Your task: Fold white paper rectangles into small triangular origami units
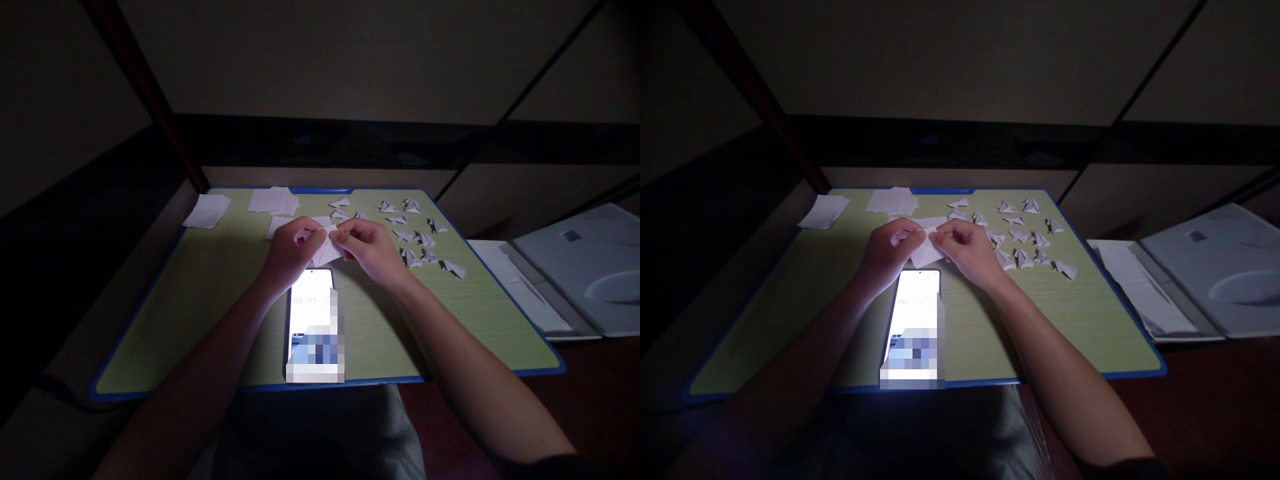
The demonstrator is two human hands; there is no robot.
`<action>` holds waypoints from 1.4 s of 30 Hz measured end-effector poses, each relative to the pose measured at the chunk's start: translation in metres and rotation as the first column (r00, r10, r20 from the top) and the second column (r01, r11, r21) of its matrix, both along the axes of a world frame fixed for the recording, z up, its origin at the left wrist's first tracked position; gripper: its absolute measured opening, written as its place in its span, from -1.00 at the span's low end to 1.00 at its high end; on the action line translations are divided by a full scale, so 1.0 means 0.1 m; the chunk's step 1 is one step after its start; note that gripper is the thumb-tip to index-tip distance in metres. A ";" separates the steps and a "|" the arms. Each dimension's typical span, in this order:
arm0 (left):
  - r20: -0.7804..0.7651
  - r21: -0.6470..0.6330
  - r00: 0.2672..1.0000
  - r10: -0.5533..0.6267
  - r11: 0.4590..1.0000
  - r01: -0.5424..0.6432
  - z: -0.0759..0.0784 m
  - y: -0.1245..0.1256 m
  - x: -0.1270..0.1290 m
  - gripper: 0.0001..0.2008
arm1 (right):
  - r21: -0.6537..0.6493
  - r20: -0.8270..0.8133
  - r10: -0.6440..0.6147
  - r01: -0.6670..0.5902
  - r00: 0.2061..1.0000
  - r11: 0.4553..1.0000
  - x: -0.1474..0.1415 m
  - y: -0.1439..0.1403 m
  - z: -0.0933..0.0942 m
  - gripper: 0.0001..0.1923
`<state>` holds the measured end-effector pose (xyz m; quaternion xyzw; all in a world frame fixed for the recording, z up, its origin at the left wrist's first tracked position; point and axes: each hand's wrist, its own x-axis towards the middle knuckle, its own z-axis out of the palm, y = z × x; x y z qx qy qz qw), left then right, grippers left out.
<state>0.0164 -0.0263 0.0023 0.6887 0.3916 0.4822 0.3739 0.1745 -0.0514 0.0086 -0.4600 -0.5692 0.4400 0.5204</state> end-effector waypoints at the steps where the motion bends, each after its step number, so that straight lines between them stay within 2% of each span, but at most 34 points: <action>1: -0.011 0.008 1.000 0.004 1.000 -0.004 0.00 0.00 0.00 -0.90 | 0.003 0.003 -0.003 0.003 1.000 1.000 0.00 0.00 -0.01 -0.67; 12: -0.057 -0.009 0.998 0.013 1.000 -0.013 0.05 -0.05 0.01 -0.89 | 0.005 -0.017 -0.004 0.004 1.000 1.000 0.01 0.02 -0.03 -0.69; 18: -0.061 0.012 0.998 0.021 1.000 -0.020 0.02 -0.02 0.00 -0.88 | 0.022 -0.026 0.005 -0.005 1.000 1.000 0.01 0.03 -0.04 -0.70; 24: -0.068 0.050 0.998 0.001 0.999 0.003 0.01 -0.02 0.01 -0.90 | 0.073 -0.040 -0.008 0.011 0.999 0.997 0.03 0.03 -0.06 -0.83; 32: -0.073 0.027 0.997 -0.015 0.999 0.017 -0.01 -0.03 0.01 -0.88 | 0.047 -0.051 -0.025 0.028 0.998 0.998 0.01 0.03 -0.05 -0.89; 42: -0.095 -0.003 0.995 -0.021 1.000 0.021 0.02 -0.04 0.01 -0.86 | 0.084 -0.054 -0.026 0.030 0.998 0.996 0.05 0.05 -0.06 -0.91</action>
